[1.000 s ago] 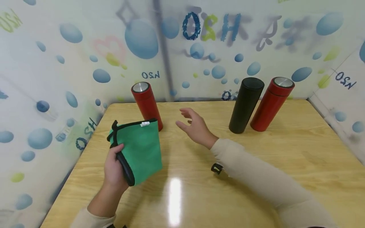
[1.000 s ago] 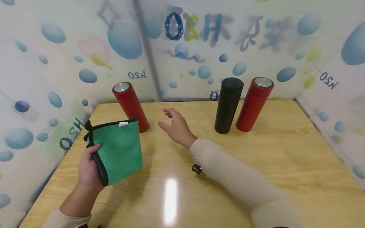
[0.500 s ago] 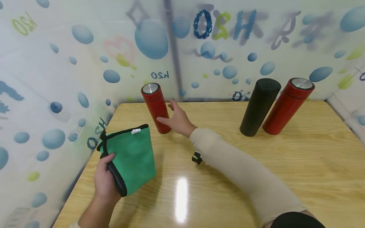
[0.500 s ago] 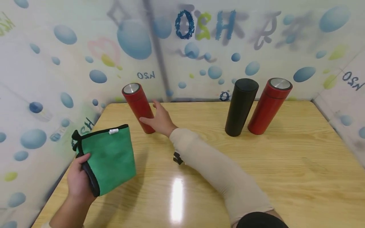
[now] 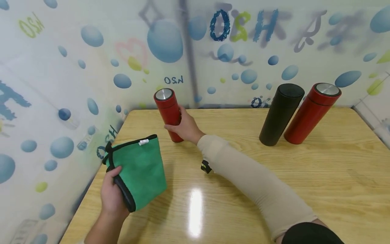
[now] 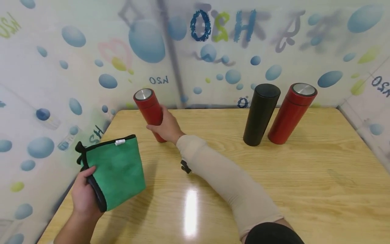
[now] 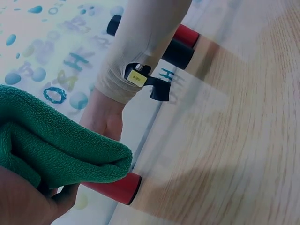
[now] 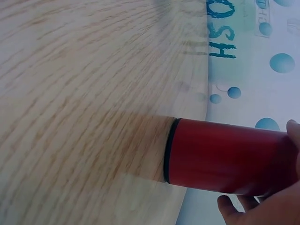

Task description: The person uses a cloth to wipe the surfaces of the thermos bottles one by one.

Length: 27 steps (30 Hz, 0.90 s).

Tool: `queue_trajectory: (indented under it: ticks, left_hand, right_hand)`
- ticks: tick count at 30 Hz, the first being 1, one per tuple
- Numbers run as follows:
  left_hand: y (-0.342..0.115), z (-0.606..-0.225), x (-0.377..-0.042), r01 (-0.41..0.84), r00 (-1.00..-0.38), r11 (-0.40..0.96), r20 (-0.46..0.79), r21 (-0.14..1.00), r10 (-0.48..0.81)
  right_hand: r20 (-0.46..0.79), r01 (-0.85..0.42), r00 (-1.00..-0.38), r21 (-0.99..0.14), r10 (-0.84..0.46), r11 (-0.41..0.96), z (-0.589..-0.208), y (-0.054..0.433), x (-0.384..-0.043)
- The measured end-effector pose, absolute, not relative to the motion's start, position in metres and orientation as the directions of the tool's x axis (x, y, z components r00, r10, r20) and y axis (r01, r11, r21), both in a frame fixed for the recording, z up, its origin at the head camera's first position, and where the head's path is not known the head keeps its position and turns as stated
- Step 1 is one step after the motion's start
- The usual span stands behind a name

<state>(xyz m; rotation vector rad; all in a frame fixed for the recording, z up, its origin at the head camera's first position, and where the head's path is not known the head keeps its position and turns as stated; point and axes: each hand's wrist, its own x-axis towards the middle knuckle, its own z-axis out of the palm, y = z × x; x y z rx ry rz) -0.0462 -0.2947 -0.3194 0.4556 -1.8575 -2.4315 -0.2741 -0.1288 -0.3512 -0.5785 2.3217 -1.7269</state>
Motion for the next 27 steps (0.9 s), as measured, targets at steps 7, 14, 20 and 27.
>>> queue_trajectory:
  ticks: [7,14,20,27]
  left_hand:
    - [-0.298,-0.321,-0.052,-0.151,-0.957,-0.273,-0.21,0.95,-0.2]
    - [-0.299,-0.322,-0.062,-0.136,-0.966,-0.269,-0.188,0.954,-0.176]
    - [-0.291,-0.319,-0.075,-0.144,-0.973,-0.264,-0.184,0.954,-0.136]
    - [-0.276,-0.311,-0.088,-0.143,-0.979,-0.285,-0.178,0.948,-0.098]
  right_hand:
    - [0.1,-0.199,-0.925,-0.95,-0.367,0.243,-0.358,-0.114,-0.272]
    - [0.097,-0.186,-0.924,-0.959,-0.369,0.214,-0.353,-0.076,-0.248]
    - [0.076,-0.161,-0.925,-0.966,-0.371,0.203,-0.347,-0.031,-0.22]
    - [0.025,-0.137,-0.919,-0.956,-0.393,0.26,-0.346,0.004,-0.193]
